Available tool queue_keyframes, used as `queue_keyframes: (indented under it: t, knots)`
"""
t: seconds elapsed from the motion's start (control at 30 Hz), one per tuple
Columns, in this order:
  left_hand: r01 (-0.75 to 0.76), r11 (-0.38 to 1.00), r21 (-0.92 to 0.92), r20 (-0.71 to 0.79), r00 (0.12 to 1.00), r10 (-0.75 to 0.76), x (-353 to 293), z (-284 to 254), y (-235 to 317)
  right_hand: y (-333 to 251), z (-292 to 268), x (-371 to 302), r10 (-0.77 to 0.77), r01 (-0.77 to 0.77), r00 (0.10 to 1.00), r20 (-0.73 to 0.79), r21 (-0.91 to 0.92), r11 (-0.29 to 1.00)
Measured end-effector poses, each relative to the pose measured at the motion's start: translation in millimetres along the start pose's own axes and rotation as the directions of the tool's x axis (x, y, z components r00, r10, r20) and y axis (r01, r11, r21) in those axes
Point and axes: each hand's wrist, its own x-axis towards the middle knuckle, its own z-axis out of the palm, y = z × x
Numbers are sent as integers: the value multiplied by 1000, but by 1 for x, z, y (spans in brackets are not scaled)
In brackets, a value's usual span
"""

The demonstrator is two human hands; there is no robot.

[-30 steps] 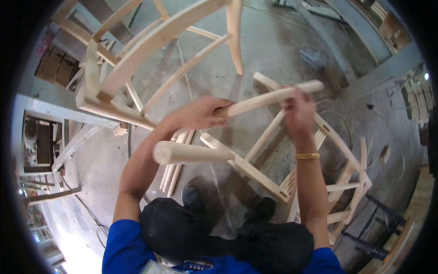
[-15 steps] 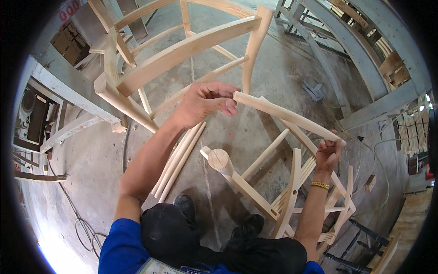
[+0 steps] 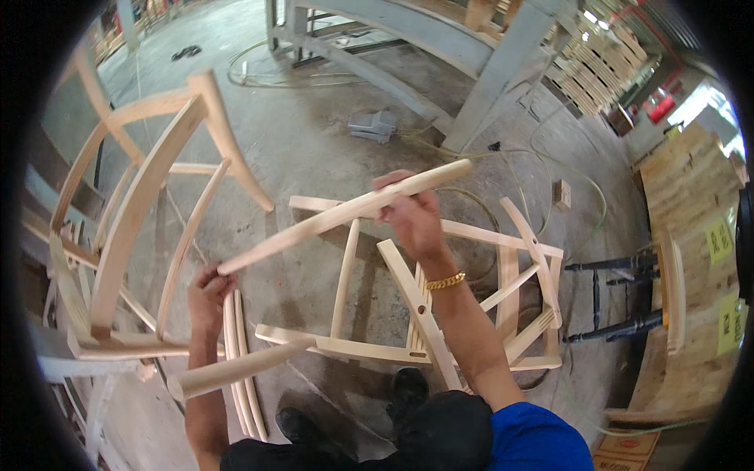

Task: The person assembles a wooden chair frame by hand, inserting legs and stretchers into the seat frame and then attaching the backrest. The person works on the floor in a workshop, handling multiple wooden components to form a complete chair structure.

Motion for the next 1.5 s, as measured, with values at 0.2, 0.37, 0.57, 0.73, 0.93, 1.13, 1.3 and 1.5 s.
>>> queue_keyframes:
  t: [0.2, 0.37, 0.57, 0.73, 0.93, 1.13, 1.3, 1.5]
  knots:
    - [222, 956, -193, 64, 975, -214, 18, 10, -55, -23, 24, -16, 14, 33, 986, 165, -281, 959]
    - [-51, 998, -40, 34, 998, 52, 27, -16, -55, -20, 65, -26, 224, -209, 881, 417, -82, 975]
    - [141, 978, -153, 549, 835, -35, 3, 141, 33, -5, 52, -64, 229, 93, 878, 420, -619, 780]
    - [67, 986, -155, 810, 580, 88, -2, 150, 42, -26, 43, -32, -297, 285, 949, 105, -691, 664]
    - [-71, 996, 55, 612, 791, 23, -14, 76, 4, -80, -15, 97, -181, 158, 963, -198, -124, 980]
    - [-114, 951, -287, 592, 759, 270, -75, 52, 8, 53, -31, 131, -84, 2, 904, -420, -191, 982]
    - [-143, 898, -416, 638, 658, 400, -101, 71, 36, 107, -39, 143, 27, -151, 913, -407, -276, 949]
    - [-30, 868, -496, 828, 287, 483, -64, 70, 30, 131, -52, 145, 13, -183, 945, -326, -498, 847]
